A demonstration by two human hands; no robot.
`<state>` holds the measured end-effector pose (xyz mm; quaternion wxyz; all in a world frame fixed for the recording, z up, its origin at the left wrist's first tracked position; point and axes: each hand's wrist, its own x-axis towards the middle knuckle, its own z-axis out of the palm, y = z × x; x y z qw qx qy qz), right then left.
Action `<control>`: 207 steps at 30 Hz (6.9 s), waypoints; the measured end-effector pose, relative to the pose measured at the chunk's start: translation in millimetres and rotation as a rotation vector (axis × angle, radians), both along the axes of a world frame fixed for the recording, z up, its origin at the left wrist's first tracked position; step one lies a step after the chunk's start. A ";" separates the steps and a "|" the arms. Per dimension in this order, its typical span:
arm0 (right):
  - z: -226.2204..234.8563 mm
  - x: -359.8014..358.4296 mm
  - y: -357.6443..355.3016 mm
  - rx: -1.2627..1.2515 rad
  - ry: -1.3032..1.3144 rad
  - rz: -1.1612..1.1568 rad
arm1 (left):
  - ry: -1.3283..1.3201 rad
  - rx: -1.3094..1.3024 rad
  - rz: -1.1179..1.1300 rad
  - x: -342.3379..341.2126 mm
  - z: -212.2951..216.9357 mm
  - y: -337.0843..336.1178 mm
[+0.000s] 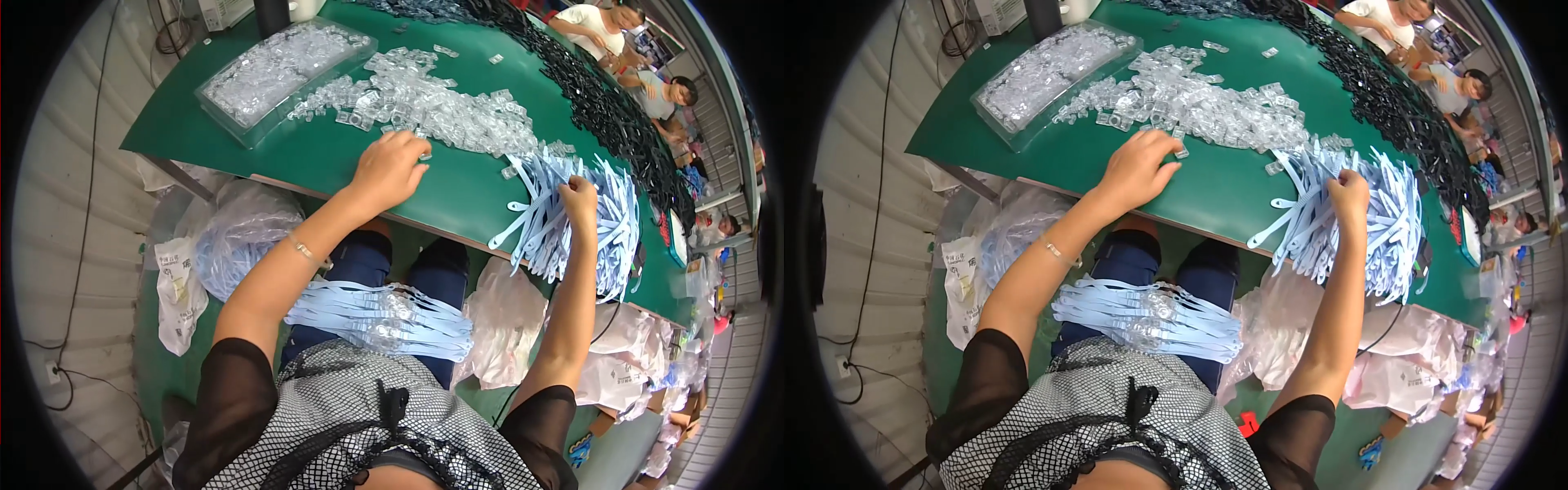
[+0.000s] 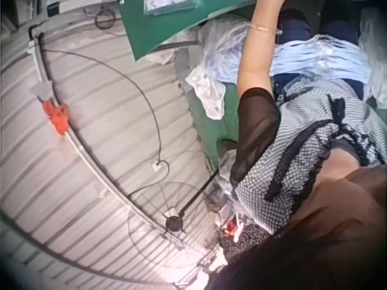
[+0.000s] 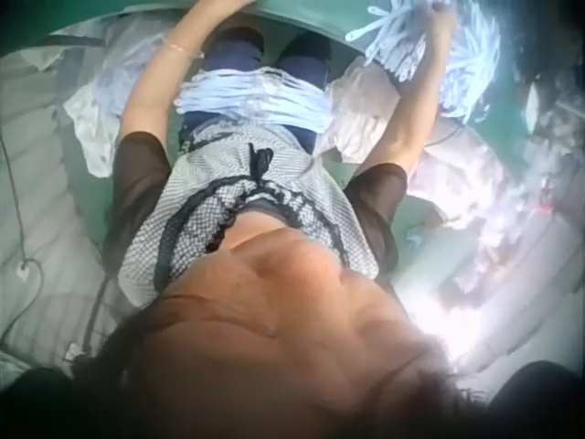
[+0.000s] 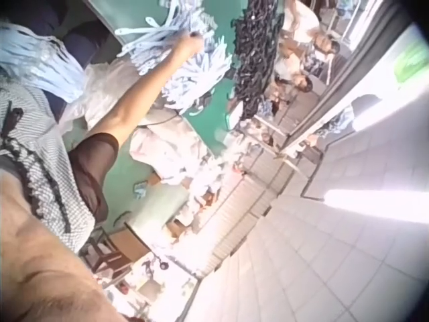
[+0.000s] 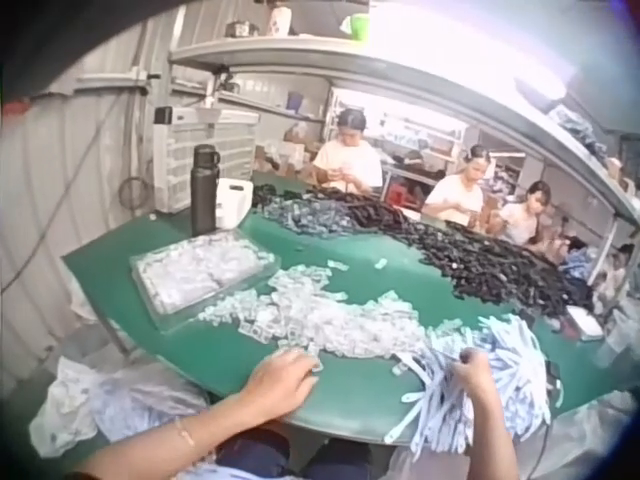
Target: Assembling small clear plastic clips onto light blue plastic straps at a factory workbench.
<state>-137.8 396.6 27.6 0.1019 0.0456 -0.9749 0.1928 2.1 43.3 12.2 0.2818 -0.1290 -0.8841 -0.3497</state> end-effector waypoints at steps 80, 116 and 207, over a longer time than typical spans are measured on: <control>-24.8 289.1 -162.2 -1.359 -0.496 0.444 | -0.683 0.704 -0.255 182.0 3.5 25.1; -41.8 298.5 -168.2 -1.423 -0.559 0.516 | -1.042 1.408 -0.522 186.4 -11.3 18.4; -13.6 287.6 -158.1 -1.555 -0.891 0.385 | -0.666 1.217 -0.477 188.9 -9.8 28.8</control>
